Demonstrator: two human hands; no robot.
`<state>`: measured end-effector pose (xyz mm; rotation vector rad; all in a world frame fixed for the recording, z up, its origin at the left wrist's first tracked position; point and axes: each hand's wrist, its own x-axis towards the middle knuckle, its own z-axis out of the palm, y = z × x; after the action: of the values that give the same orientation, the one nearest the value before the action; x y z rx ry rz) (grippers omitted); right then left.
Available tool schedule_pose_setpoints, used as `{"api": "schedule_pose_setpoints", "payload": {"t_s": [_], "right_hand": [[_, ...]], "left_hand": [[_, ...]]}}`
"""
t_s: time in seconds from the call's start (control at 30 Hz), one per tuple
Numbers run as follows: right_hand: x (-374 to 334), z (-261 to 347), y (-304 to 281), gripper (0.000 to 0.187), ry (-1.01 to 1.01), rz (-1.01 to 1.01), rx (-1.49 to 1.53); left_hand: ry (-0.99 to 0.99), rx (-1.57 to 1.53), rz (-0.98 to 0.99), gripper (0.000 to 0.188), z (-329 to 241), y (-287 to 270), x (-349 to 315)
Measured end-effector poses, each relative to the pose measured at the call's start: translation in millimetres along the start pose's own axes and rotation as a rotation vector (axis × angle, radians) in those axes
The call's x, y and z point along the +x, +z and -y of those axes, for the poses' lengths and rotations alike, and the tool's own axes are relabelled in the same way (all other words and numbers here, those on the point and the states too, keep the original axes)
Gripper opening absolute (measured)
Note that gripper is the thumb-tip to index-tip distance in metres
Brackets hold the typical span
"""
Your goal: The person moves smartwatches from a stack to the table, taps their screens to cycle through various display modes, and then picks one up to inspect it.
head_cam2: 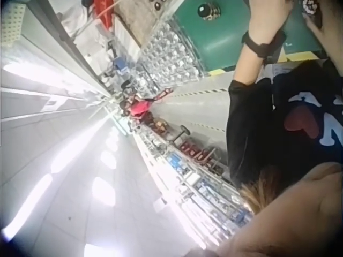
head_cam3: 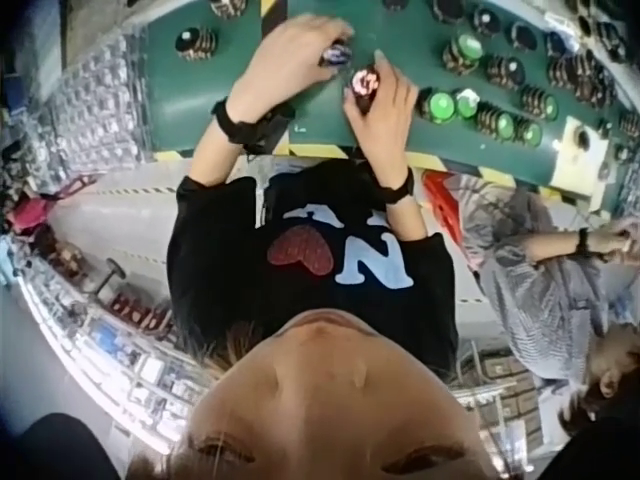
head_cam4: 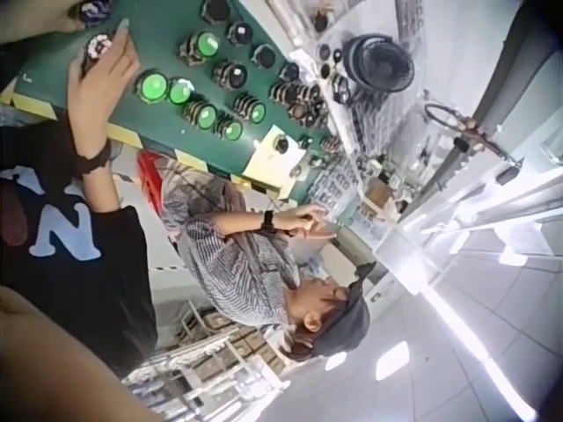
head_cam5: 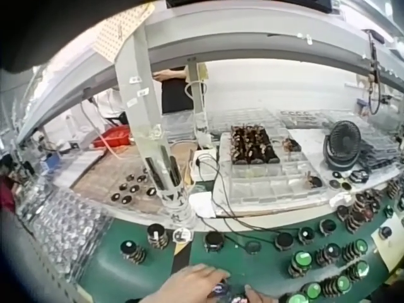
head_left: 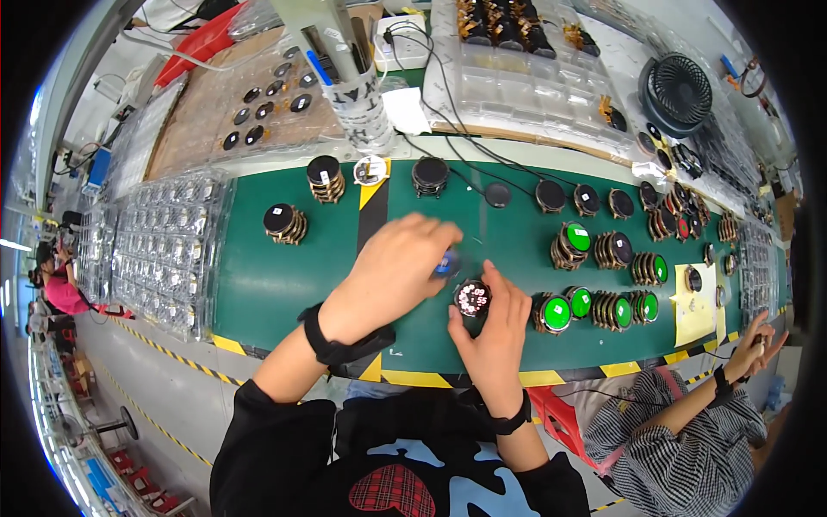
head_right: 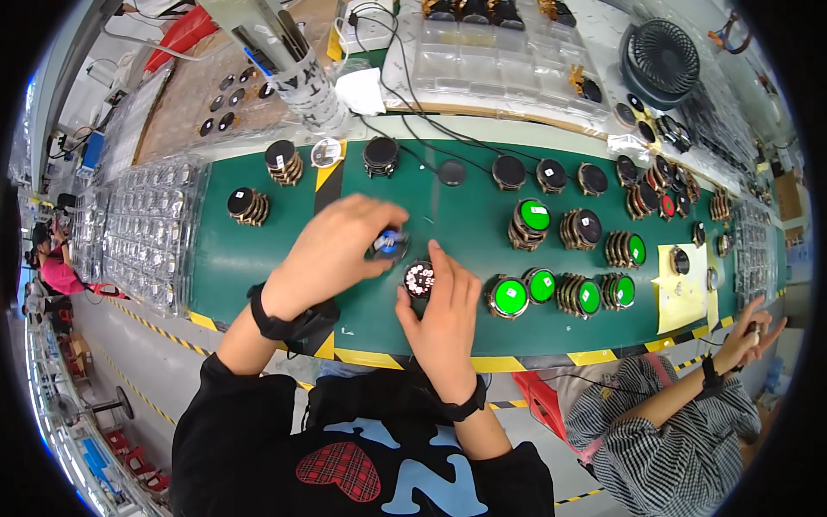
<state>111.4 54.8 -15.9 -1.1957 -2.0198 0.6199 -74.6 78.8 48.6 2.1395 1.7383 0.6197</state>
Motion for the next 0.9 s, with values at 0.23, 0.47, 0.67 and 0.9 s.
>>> {"api": "schedule_pose_setpoints", "payload": {"t_s": [0.23,0.47,0.67,0.9], "right_hand": [[-1,-2,-3,0.075,-0.006,0.001,-0.019],[0,0,0,0.074,-0.02,-0.003,0.009],[-1,-1,-1,0.074,-0.027,-0.009,0.001],[1,-2,-1,0.074,-0.038,-0.012,0.007]], "left_hand": [[0.04,0.096,-0.057,0.056,19,-35,-28],[-0.088,0.425,-0.058,0.056,94,-103,-5],[-0.338,0.271,0.159,0.051,101,-105,11],[-0.271,0.442,0.129,0.042,100,-102,11]]}}
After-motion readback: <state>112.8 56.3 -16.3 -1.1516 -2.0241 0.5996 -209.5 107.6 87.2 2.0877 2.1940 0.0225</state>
